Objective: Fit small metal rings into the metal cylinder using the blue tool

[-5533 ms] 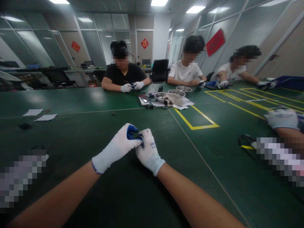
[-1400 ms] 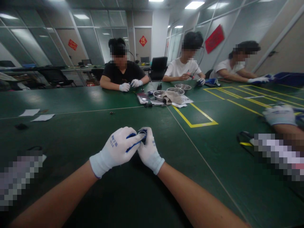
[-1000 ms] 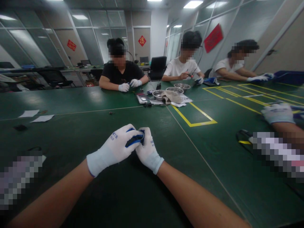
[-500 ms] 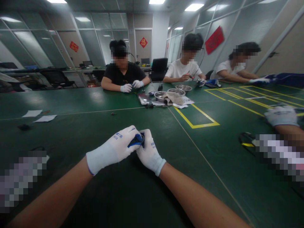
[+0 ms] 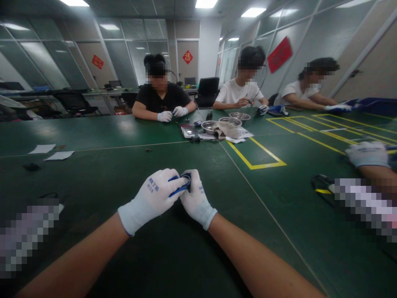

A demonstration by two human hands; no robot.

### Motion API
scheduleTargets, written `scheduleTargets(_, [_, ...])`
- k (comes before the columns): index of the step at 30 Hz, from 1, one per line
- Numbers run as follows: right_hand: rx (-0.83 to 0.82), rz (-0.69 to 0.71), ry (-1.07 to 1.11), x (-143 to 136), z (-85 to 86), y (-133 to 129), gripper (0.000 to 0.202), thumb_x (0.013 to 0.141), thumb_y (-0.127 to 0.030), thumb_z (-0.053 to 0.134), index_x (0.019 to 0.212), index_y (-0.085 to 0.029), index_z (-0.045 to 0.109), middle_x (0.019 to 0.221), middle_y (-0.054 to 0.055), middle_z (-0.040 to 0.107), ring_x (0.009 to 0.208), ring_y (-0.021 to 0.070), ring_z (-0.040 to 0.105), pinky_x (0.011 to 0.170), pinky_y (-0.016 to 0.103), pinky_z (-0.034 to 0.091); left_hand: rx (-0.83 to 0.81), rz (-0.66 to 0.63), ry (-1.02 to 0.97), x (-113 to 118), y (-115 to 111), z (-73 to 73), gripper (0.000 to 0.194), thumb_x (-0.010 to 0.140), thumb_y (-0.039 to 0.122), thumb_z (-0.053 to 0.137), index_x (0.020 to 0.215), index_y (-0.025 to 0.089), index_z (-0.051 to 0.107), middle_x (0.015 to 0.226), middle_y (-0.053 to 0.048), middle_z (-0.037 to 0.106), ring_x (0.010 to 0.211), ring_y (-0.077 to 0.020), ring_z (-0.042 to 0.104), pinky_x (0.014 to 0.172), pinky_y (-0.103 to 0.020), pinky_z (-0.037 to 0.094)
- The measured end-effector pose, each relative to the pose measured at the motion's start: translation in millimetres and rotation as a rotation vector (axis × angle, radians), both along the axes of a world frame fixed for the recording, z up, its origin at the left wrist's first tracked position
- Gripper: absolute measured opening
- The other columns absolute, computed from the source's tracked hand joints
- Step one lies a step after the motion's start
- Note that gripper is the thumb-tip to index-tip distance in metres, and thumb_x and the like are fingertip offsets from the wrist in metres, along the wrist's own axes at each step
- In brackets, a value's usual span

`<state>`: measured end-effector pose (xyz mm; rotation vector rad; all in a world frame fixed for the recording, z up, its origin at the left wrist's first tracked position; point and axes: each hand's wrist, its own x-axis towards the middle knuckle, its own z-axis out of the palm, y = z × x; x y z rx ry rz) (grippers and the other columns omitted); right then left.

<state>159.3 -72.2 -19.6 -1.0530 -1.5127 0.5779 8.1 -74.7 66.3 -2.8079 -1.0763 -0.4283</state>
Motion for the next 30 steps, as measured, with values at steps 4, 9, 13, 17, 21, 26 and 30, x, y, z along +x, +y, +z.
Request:
scheduleTargets(4, [-0.004,-0.001,0.001,0,0.3,1,0.020,0.085,-0.023,0.059,0.104,-0.024,0.051,0.090,0.002,0.059,0.079,0.0199,0.057,0.073,0.036,0.052,0.032,0.003,0.020,1,1,-0.6,0.021,0.099,0.022,0.057,0.116,0.019,0.070,0.107,-0.010,0.068,0.099,-0.0255,0.064,0.085,-0.041,0.054])
scheduleTargets(9, [-0.008,0.028,-0.040,1,3.7,-3,0.021,0.084,-0.022,0.057,0.103,-0.024,0.050,0.090,0.002,0.058,0.078,0.0193,0.057,0.072,0.036,0.051,-0.064,-0.015,0.021,-2,3,7.3,0.023,0.095,0.023,0.065,0.117,0.020,0.069,0.117,-0.008,0.067,0.105,-0.0258,0.065,0.090,-0.041,0.055])
scheduleTargets(13, [-0.003,0.097,-0.081,1,8.7,-7,0.019,0.084,-0.021,0.057,0.101,-0.024,0.048,0.086,0.001,0.058,0.075,0.0187,0.056,0.067,0.034,0.049,-0.225,-0.023,-0.060,-7,4,14.7,0.017,0.092,0.021,0.068,0.109,0.019,0.071,0.114,-0.007,0.067,0.104,-0.0243,0.066,0.093,-0.040,0.056])
scheduleTargets(17, [0.004,0.107,-0.076,1,11.5,-7,0.018,0.084,-0.022,0.059,0.098,-0.023,0.048,0.083,0.000,0.057,0.072,0.0179,0.054,0.064,0.032,0.047,-0.464,-0.047,-0.341,-12,5,20.8,0.013,0.093,0.021,0.064,0.103,0.019,0.072,0.106,-0.005,0.072,0.097,-0.0207,0.069,0.091,-0.038,0.057])
scheduleTargets(21, [-0.021,0.087,-0.051,1,12.2,-5,0.012,0.091,-0.027,0.057,0.097,-0.024,0.048,0.081,0.000,0.056,0.071,0.0177,0.055,0.064,0.032,0.046,-0.633,-0.027,-0.617,-17,10,24.9,0.017,0.091,0.021,0.065,0.106,0.020,0.074,0.104,-0.005,0.078,0.100,-0.0220,0.072,0.095,-0.040,0.058])
scheduleTargets(26, [-0.023,0.088,-0.039,0,14.2,-5,0.012,0.095,-0.033,0.055,0.096,-0.024,0.048,0.082,0.000,0.057,0.072,0.0178,0.056,0.065,0.033,0.046,-0.745,0.003,-0.724,-19,15,25.3,0.024,0.086,0.015,0.069,0.109,0.018,0.076,0.110,-0.006,0.079,0.105,-0.0234,0.073,0.099,-0.043,0.057])
scheduleTargets(30, [-0.036,0.100,-0.047,1,14.5,-5,0.012,0.093,-0.031,0.056,0.096,-0.024,0.047,0.082,0.000,0.056,0.071,0.0177,0.056,0.064,0.033,0.046,-0.678,0.007,-0.689,-17,13,21.3,0.019,0.086,0.016,0.071,0.103,0.020,0.077,0.104,-0.004,0.078,0.100,-0.0216,0.073,0.097,-0.041,0.058])
